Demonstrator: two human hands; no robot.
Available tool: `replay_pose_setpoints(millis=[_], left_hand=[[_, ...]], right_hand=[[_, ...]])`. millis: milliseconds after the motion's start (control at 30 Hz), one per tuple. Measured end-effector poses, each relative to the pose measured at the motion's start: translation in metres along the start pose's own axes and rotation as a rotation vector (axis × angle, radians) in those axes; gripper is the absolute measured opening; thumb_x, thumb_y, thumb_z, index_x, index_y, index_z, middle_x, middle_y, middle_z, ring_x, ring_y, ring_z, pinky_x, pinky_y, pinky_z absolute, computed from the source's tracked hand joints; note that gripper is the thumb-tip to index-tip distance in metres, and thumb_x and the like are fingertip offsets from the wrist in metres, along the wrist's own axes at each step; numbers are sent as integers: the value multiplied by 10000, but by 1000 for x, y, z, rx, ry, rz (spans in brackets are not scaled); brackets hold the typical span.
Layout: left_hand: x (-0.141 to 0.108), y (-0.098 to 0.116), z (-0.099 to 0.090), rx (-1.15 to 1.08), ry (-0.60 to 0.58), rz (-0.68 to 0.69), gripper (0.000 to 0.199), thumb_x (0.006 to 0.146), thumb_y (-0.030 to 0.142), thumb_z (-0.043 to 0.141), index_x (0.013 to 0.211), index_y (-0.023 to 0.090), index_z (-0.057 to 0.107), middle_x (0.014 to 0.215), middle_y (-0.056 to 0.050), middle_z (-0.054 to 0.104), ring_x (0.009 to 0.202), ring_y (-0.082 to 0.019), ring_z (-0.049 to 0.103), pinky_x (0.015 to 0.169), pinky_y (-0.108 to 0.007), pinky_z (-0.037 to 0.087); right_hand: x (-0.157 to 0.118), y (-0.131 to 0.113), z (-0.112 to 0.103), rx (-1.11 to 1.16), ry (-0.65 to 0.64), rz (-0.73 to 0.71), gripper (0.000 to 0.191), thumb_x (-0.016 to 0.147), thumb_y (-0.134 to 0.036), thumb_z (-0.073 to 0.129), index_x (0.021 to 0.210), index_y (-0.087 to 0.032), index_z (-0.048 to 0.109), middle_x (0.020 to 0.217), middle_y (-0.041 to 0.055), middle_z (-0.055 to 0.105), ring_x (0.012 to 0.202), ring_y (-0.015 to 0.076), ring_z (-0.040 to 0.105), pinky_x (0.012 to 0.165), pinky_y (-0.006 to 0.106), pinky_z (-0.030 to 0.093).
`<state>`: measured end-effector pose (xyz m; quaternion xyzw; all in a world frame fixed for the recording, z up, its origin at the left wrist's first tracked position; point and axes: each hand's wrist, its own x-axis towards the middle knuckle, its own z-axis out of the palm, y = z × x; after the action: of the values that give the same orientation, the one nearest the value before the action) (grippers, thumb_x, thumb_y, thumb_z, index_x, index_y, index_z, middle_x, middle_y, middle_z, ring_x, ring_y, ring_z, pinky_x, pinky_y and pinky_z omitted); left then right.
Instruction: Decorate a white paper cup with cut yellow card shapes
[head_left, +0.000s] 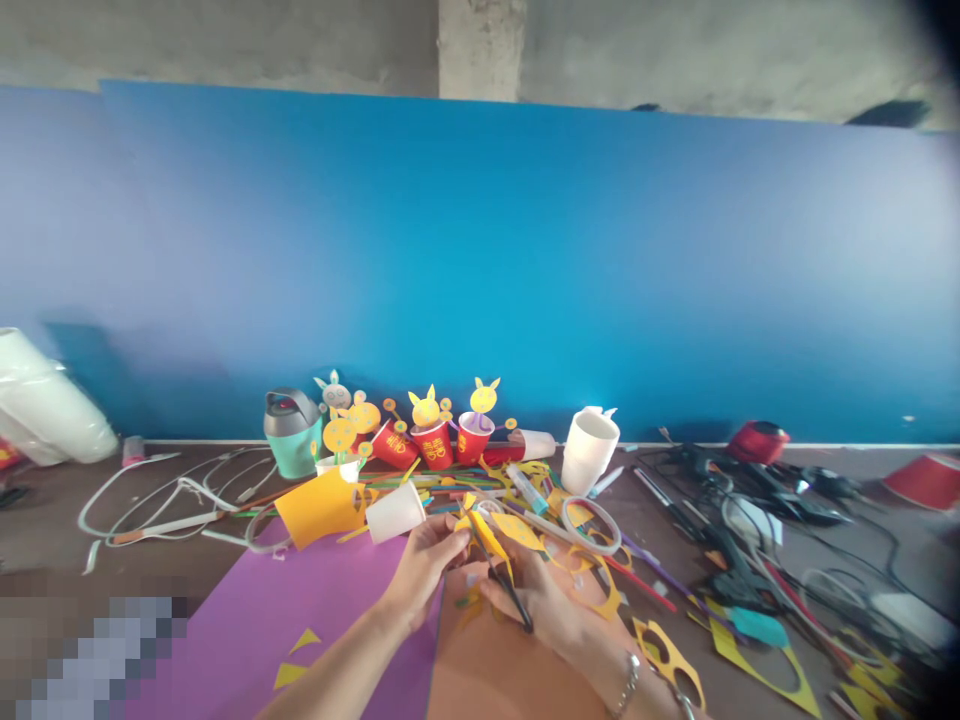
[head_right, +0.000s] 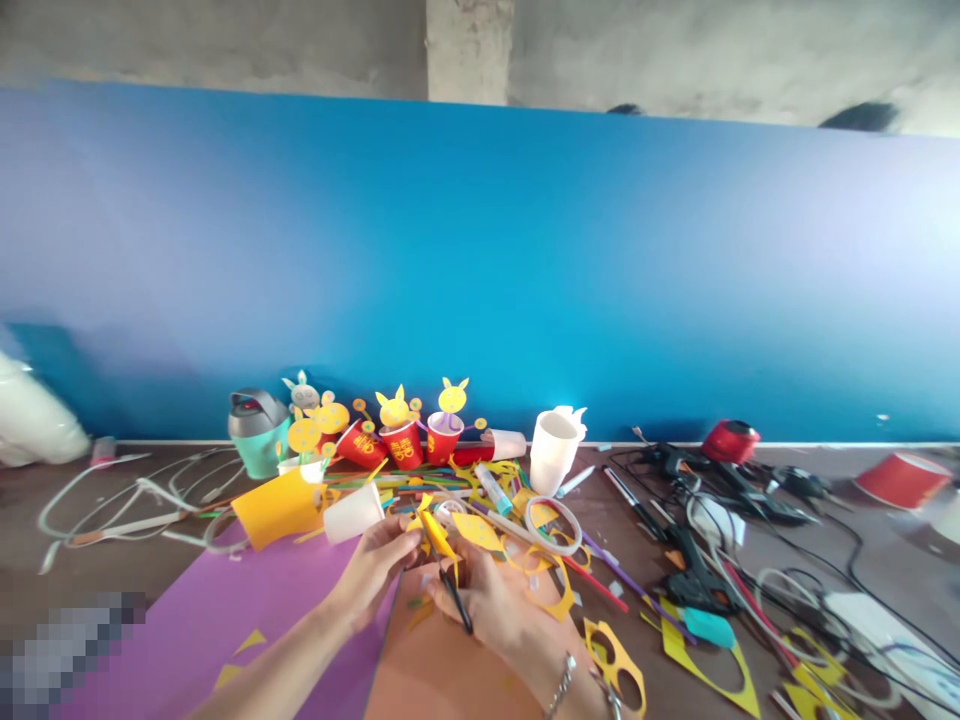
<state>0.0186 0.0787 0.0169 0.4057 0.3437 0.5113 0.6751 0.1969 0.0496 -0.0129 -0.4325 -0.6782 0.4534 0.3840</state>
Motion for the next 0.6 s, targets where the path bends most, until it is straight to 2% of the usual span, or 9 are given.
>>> replay_pose_setpoints(millis=[133,433,600], left_hand=[[0,-1,-1,13,33,-17,340,662,376,874,657,167,606,569,47,543,547,-80,437,575,-196,351],[0,-1,1,-13,7,-23,340,665,371,878,643,165,608,567,36,580,538,-85,459,575,-207,365],[0,2,3,-10,12,-29,367,639,386,890,636,166,596,553,36,575,529,-84,449,559,-210,342]], right_hand=[[-2,6,0,63,-19,105,620,861,-590,661,1396,-310,522,566,-54,493,455,139,415,429,253,347],[-6,11,0,89,83,98,589,827,-535,715,1355,-319,569,607,-29,579,502,166,494,457,281,401],[-3,8,2,145,57,64,564,832,-528,715,1345,-337,579,640,-16,606,534,179,528,483,295,446]])
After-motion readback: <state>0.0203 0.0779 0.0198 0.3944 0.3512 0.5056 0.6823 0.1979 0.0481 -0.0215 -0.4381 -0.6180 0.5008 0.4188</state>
